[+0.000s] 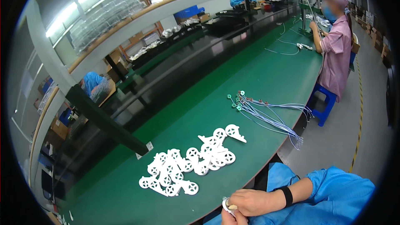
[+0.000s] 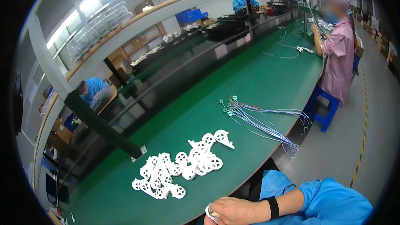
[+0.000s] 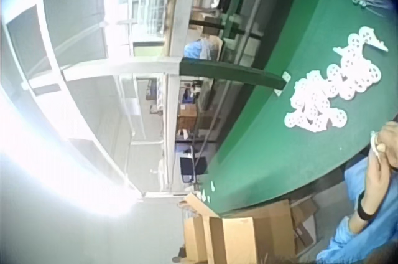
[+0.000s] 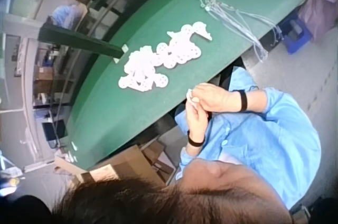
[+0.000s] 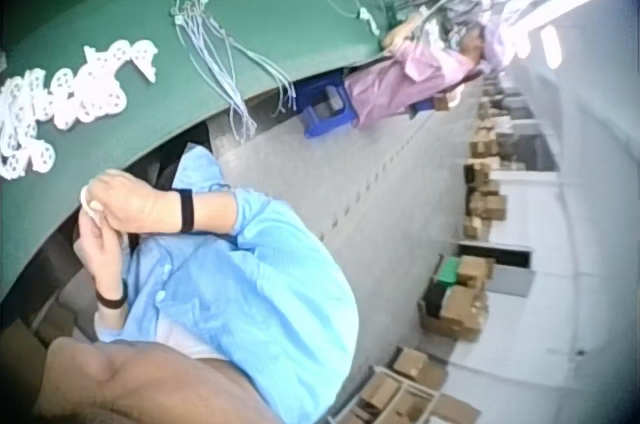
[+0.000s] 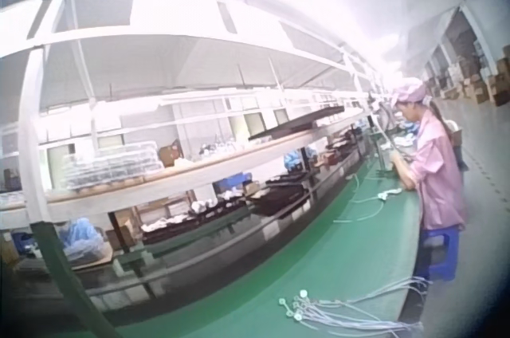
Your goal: Assembling small white plastic components with wires and metal terminals on an assembly line.
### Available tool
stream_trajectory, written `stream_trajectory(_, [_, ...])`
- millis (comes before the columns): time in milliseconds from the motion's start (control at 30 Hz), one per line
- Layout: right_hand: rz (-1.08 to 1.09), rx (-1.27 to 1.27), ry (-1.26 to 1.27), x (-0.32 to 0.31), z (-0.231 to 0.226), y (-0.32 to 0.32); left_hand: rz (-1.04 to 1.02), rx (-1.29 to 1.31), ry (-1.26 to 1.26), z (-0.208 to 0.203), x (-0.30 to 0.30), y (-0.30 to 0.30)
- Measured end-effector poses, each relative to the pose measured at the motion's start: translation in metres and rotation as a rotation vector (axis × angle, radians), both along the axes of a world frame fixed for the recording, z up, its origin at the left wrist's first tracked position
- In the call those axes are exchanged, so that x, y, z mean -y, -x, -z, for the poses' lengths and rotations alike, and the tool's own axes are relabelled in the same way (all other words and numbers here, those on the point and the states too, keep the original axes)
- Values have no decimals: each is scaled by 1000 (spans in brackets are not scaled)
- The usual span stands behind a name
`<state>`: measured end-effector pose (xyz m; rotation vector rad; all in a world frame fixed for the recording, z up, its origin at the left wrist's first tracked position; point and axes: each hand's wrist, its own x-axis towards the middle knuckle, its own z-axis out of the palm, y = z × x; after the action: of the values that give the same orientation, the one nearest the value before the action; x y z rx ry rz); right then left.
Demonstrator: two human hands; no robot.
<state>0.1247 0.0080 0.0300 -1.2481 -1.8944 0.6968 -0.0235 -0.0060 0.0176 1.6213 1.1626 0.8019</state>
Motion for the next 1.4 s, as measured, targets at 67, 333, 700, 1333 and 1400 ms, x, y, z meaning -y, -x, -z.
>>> stream_trajectory(67, [-6,-31,108,-3,1,3,-26,65,32,19,2,5])
stream_trajectory(333, [-71,-81,42,-14,-18,3,-54,504,257,8,-9,18])
stream_trajectory(700, [-24,19,341,-120,-79,-20,-179,603,189,-18,-18,69])
stream_trajectory(1333, [818,154,355,-41,-37,-282,131,37,-228,-55,-114,1])
stream_trajectory(1400, [792,321,357,-32,-32,-280,234,-148,-347,-51,-136,-24])
